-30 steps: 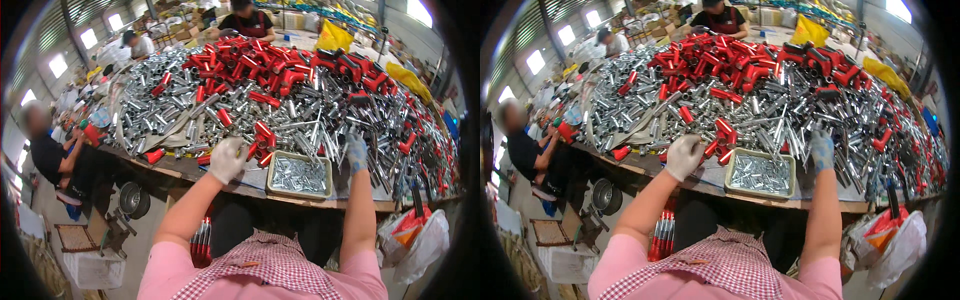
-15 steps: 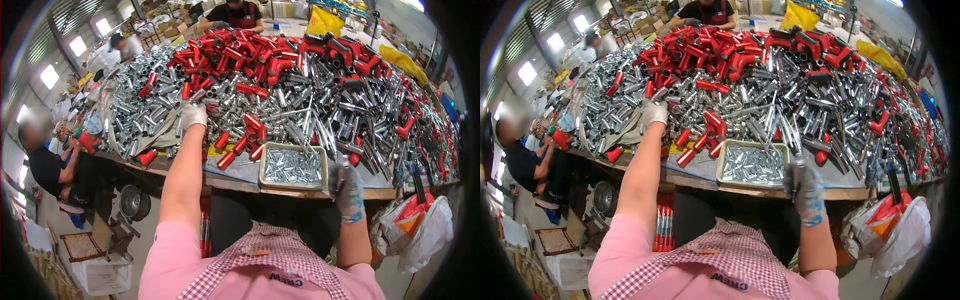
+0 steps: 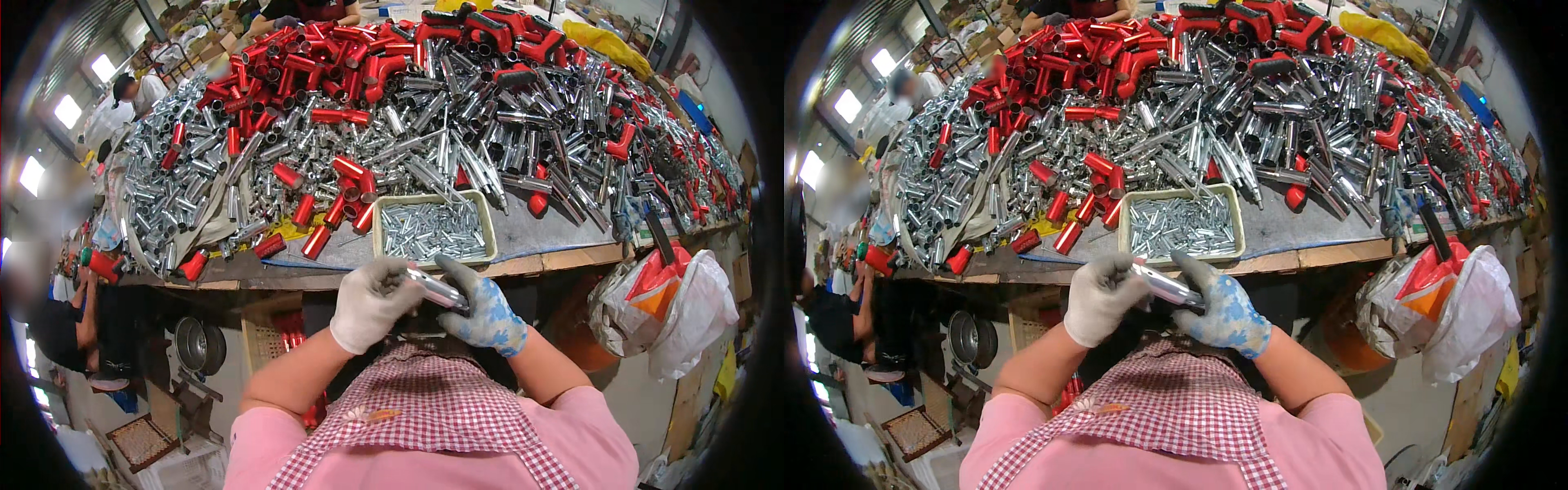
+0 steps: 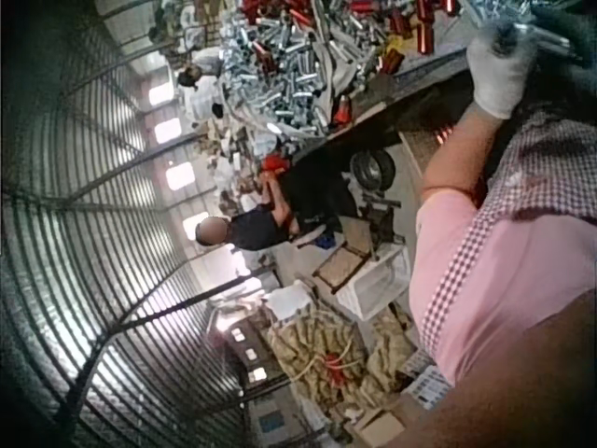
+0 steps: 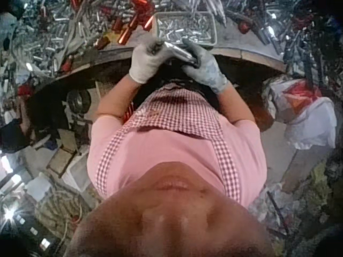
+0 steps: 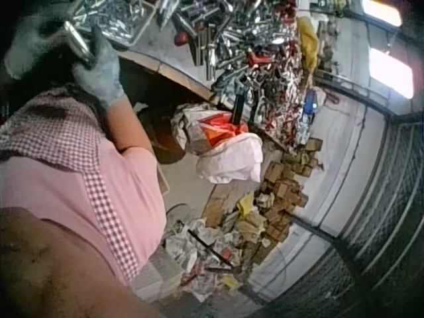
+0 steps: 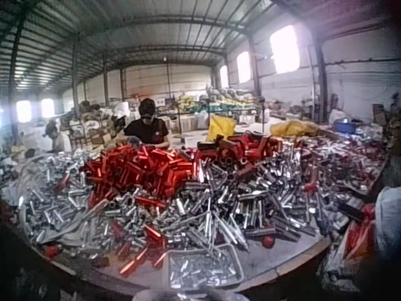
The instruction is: Assembling red and silver metal hardware components at an industrial workbench.
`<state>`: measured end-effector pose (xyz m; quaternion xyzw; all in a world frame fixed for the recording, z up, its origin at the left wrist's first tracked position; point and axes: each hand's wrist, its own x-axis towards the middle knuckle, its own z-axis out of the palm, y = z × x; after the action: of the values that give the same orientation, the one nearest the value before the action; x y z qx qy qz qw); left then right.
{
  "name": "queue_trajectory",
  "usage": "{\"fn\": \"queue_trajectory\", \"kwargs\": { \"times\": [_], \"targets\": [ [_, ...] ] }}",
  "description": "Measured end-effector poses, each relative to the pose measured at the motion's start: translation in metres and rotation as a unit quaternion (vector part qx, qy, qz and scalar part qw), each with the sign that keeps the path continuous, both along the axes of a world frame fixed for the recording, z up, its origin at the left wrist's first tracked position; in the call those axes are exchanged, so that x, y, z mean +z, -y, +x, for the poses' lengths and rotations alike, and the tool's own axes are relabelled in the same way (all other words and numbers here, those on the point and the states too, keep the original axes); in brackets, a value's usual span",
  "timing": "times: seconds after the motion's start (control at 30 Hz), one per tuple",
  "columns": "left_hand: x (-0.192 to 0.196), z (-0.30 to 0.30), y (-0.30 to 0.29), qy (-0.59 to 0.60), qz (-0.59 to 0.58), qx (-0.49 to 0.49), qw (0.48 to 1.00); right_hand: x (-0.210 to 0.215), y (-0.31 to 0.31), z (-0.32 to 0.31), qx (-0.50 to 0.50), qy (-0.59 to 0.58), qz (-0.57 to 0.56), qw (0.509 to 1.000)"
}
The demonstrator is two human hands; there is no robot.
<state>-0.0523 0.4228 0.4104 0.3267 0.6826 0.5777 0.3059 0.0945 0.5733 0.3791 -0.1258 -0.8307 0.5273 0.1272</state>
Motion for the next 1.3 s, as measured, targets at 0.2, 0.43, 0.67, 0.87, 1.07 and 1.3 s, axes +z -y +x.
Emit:
{"fn": "queue_trajectory", "kwargs": {
  "times": [0.2,0.43,0.67,0.87,1.07,1.3],
  "targets": [
    [0.015,0.018,-0.034,-0.277,-0.017,-0.146,0.950,0.013,-0.014,0.004,0.065,-0.036,0.017,0.997],
    [0.012,-0.016,-0.065,-0.322,-0.017,0.022,0.946,0.003,-0.071,0.025,-0.108,-0.298,-0.104,0.943],
    [-0.053,-0.030,-0.106,-0.522,-0.224,-0.001,0.823,-0.107,-0.145,0.023,-0.258,-0.112,0.127,0.951],
    [-0.065,-0.034,-0.094,-0.430,-0.021,0.072,0.900,-0.013,-0.151,0.019,-0.200,-0.072,-0.497,0.841],
    [-0.058,-0.075,-0.044,-0.159,0.041,0.070,0.984,0.034,-0.071,0.039,-0.127,0.089,-0.258,0.954],
    [-0.010,-0.057,-0.035,0.010,-0.036,-0.117,0.992,0.023,-0.063,0.048,-0.090,-0.013,0.136,0.986]
  ]
}}
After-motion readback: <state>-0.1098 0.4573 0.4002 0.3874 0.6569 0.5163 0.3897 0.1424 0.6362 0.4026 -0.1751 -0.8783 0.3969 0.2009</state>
